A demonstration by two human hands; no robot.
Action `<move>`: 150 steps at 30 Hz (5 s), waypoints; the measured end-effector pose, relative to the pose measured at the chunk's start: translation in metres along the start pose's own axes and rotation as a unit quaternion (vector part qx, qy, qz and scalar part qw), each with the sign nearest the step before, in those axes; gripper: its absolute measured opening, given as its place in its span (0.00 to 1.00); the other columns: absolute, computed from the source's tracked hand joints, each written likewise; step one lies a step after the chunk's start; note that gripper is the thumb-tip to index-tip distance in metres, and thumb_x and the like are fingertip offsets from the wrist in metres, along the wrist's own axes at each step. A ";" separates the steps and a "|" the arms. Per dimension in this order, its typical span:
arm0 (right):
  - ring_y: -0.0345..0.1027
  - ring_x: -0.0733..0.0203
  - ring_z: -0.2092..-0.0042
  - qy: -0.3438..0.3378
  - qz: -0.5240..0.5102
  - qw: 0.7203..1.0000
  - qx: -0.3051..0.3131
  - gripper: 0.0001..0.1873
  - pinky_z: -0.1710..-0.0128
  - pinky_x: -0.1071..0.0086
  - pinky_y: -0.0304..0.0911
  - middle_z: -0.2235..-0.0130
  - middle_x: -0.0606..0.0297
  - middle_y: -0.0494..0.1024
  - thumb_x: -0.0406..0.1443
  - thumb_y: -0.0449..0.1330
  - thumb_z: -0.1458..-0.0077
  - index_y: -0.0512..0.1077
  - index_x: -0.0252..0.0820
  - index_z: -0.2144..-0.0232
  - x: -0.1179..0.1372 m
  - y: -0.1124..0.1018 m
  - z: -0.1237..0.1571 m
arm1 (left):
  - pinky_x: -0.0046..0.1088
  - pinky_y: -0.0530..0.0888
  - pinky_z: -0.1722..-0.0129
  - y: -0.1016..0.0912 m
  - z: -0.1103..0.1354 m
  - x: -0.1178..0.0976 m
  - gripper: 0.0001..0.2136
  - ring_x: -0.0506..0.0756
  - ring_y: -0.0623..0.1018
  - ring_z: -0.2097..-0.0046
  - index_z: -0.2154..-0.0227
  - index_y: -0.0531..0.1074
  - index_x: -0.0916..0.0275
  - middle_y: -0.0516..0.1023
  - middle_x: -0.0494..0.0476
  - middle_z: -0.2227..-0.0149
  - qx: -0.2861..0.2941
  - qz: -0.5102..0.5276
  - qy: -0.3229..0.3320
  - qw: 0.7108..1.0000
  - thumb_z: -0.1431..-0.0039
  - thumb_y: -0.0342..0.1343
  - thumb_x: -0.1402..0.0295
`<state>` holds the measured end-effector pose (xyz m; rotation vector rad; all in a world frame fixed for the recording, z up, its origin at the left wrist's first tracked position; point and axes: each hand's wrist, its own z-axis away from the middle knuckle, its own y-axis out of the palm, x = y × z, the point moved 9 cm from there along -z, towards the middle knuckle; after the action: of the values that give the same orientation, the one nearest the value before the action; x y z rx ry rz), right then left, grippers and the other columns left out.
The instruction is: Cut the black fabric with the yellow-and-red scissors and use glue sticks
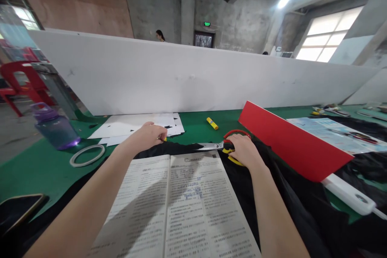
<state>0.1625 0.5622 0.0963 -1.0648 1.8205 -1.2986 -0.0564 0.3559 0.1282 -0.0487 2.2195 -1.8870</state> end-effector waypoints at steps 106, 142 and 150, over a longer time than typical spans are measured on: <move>0.70 0.56 0.57 -0.039 -0.088 0.994 0.060 0.24 0.65 0.68 0.62 0.55 0.62 0.75 0.44 0.62 0.52 0.67 0.44 0.53 0.092 0.023 -0.009 | 0.44 0.53 0.42 -0.010 0.003 -0.001 0.07 0.50 0.70 0.70 0.74 0.66 0.60 0.74 0.49 0.74 -0.043 -0.030 -0.008 0.999 0.50 0.50 0.79; 0.68 0.55 0.55 -0.136 -0.147 0.977 0.075 0.24 0.59 0.67 0.63 0.56 0.60 0.74 0.42 0.64 0.55 0.68 0.42 0.56 0.123 0.005 -0.041 | 0.43 0.51 0.41 -0.021 0.007 0.001 0.09 0.53 0.75 0.63 0.70 0.73 0.59 0.79 0.53 0.66 -0.048 0.014 -0.007 0.999 0.45 0.48 0.74; 0.68 0.59 0.63 -0.119 -0.149 0.972 0.136 0.22 0.67 0.70 0.61 0.63 0.63 0.75 0.43 0.65 0.57 0.70 0.42 0.59 0.127 0.004 -0.055 | 0.45 0.51 0.40 -0.023 0.009 -0.001 0.08 0.53 0.75 0.63 0.70 0.73 0.59 0.80 0.54 0.65 -0.051 0.022 -0.003 0.998 0.45 0.49 0.74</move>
<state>0.0568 0.4737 0.1024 -1.3110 1.2982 -1.4709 -0.0566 0.3434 0.1498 -0.0224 2.2919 -1.7467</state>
